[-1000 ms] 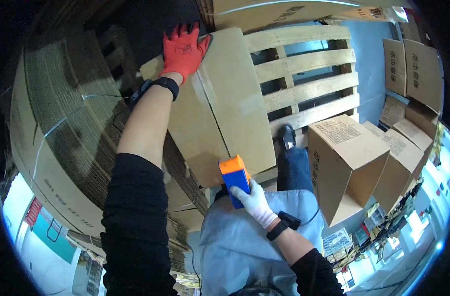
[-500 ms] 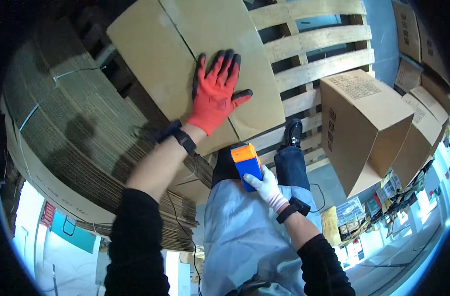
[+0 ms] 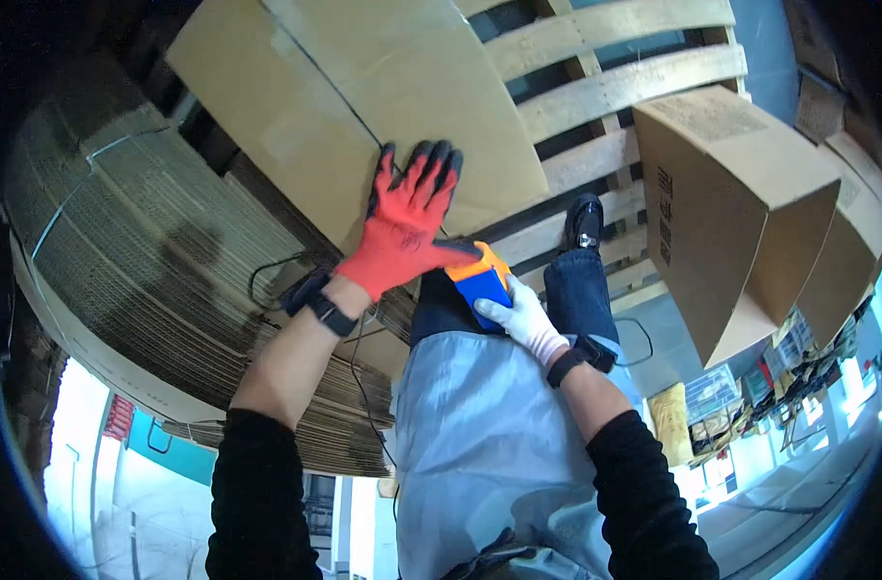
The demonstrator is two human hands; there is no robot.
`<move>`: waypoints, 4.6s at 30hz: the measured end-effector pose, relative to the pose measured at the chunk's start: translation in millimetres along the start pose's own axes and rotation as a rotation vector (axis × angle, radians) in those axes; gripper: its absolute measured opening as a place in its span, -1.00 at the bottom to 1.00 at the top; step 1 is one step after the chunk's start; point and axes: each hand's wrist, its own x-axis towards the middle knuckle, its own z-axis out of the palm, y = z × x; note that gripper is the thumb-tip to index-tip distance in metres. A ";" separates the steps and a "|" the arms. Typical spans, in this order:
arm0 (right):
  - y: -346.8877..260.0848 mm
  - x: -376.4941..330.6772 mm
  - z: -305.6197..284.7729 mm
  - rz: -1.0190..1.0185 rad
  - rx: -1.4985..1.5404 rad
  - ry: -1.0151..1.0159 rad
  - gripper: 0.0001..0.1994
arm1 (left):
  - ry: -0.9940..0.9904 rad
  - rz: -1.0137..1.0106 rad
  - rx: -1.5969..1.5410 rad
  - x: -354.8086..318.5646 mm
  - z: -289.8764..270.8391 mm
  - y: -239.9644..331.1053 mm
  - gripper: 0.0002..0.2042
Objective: The person gathers bundles of umbrellas from a table by hand, carries them to a cardboard box on a wooden pallet, and places them inside. They then fold the flaps of the box closed, seal the seams using a tape dispenser, and move the sealed box aside to pick up another empty box.
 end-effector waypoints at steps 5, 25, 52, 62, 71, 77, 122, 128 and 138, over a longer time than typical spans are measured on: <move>17.9 14.9 -9.8 -0.078 -0.128 -0.011 -0.36 | -0.123 -0.057 0.016 -1.0 -0.1 20.9 0.13; 10.0 63.1 30.7 0.083 -0.037 0.236 -0.40 | -0.233 -0.526 0.542 -7.7 43.0 69.9 -0.03; -21.3 67.2 -80.3 -0.020 0.223 0.388 -0.59 | -0.077 -0.539 -0.642 -64.7 76.8 98.5 -0.61; -5.8 -194.5 -216.5 0.008 0.104 0.432 -0.58 | -0.127 -0.849 -0.159 -19.2 197.9 45.1 -0.61; 152.3 -387.5 -262.5 0.239 0.222 0.687 -0.63 | -0.420 -0.659 -1.118 91.4 83.6 369.9 -0.01; 216.6 -460.9 -264.1 0.317 0.326 0.823 -0.68 | -0.026 -0.879 -1.431 197.0 133.8 498.9 -0.07; 102.6 -420.4 -238.0 0.161 0.043 0.642 -0.57 | 0.240 -1.062 -0.738 8.0 -292.8 284.2 -0.63; 93.2 -425.5 -228.6 0.183 0.085 0.629 -0.58 | 0.256 -0.923 -0.810 124.9 -206.5 288.1 -0.64; 86.5 -434.0 -287.9 0.283 0.046 0.609 -0.56 | 0.409 -0.980 -0.998 194.4 -148.4 223.2 -0.64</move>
